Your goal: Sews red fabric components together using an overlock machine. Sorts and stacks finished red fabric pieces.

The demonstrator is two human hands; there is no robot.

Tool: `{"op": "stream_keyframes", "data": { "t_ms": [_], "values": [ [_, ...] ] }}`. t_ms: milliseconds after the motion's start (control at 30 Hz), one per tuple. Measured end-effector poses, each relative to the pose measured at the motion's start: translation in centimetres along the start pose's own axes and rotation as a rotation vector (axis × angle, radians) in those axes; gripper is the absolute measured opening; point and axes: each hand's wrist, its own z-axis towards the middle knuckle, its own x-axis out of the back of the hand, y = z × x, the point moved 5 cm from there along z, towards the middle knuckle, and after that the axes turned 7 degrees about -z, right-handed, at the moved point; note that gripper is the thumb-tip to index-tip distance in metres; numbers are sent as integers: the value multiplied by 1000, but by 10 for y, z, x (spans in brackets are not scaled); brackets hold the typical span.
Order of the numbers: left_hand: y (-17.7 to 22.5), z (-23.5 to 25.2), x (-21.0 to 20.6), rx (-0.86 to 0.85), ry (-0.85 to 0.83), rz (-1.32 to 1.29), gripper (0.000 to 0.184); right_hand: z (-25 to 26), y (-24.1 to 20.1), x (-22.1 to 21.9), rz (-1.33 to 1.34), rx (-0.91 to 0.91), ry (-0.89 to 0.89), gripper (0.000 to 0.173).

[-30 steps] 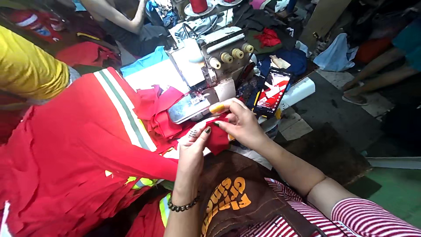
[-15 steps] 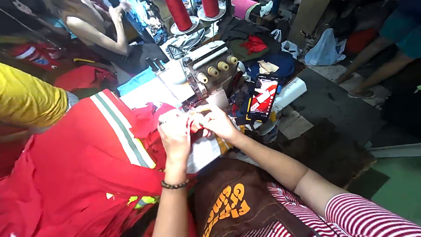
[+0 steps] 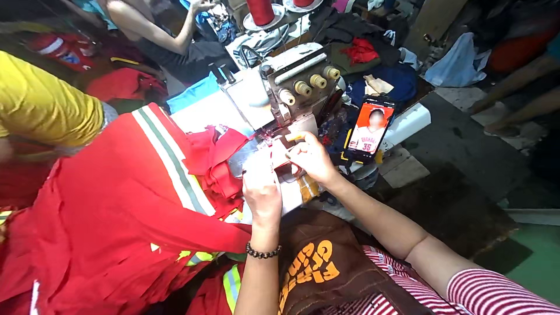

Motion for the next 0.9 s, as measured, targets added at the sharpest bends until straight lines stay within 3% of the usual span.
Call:
{"op": "stream_keyframes", "data": {
  "t_ms": [233,467,700,800,900],
  "values": [
    [-16,12,2,13,0,-160,19,3,-5,0,-94,146,8,51],
    [-44,36,-7,128,-237,-223,23,33,-9,-6,-216,302,152,37],
    [-59,48,6,238,-346,80,31,-6,-8,5,-470,234,116,39],
    [-67,40,21,416,-342,76,24,-12,-10,-6,-488,354,61,28],
    [-60,27,42,544,-387,55,25,-23,-22,-27,-464,608,-100,30]
  ]
}}
